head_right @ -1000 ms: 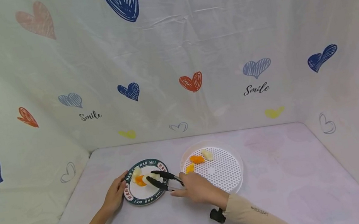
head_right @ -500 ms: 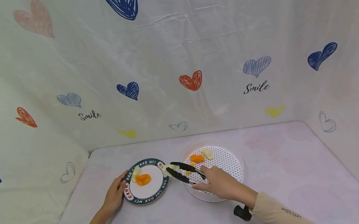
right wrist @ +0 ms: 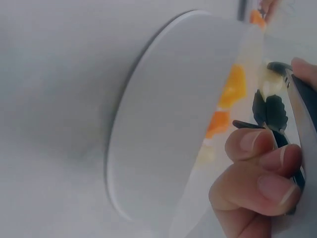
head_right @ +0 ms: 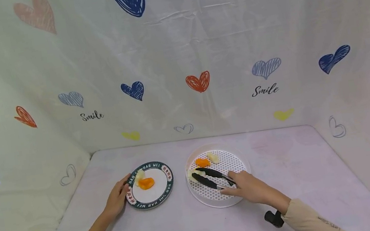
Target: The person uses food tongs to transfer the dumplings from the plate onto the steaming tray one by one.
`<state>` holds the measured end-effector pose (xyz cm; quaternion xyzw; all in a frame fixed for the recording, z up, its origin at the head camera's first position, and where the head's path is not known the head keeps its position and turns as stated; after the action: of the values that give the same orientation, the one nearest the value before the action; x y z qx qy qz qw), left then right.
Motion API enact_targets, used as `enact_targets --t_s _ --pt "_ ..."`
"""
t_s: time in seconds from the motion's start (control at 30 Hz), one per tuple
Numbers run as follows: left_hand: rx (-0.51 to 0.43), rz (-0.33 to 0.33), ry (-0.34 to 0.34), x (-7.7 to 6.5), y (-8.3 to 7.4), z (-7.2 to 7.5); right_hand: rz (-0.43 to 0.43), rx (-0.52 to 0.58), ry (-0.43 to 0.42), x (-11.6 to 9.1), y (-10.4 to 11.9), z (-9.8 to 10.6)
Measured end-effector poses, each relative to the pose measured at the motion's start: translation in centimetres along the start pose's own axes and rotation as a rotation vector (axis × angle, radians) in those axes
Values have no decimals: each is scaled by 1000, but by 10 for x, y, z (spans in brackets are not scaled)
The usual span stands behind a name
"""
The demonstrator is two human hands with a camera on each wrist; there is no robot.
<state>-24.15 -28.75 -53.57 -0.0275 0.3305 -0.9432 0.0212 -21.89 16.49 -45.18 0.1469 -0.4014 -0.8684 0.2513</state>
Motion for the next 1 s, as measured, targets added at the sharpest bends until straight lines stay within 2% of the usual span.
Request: enact_targets --t_s 0.33,0.63,0.87,1.0 --pt "-6 12 1 1 2 -1 12 -79 66 -7 -10 8" --pt "-19 23 3 -1 -1 -1 44 -84 113 -3 -14 10" --pt "-18 40 13 -1 -2 -2 -20 -143 125 0 -13 12" --pt "-27 49 15 -2 -4 -2 -27 -152 133 0 -11 13"
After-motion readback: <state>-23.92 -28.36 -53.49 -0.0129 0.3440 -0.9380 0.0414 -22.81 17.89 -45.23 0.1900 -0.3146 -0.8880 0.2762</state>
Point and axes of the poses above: each hand's wrist, its own x-axis towards the middle knuckle, its own z-axis out of the back of the hand, y = z × x, the point moved 2 cm from there along x, towards the middle knuckle, and after that the axes turned 9 degrees about x, right-handed, at the moved point
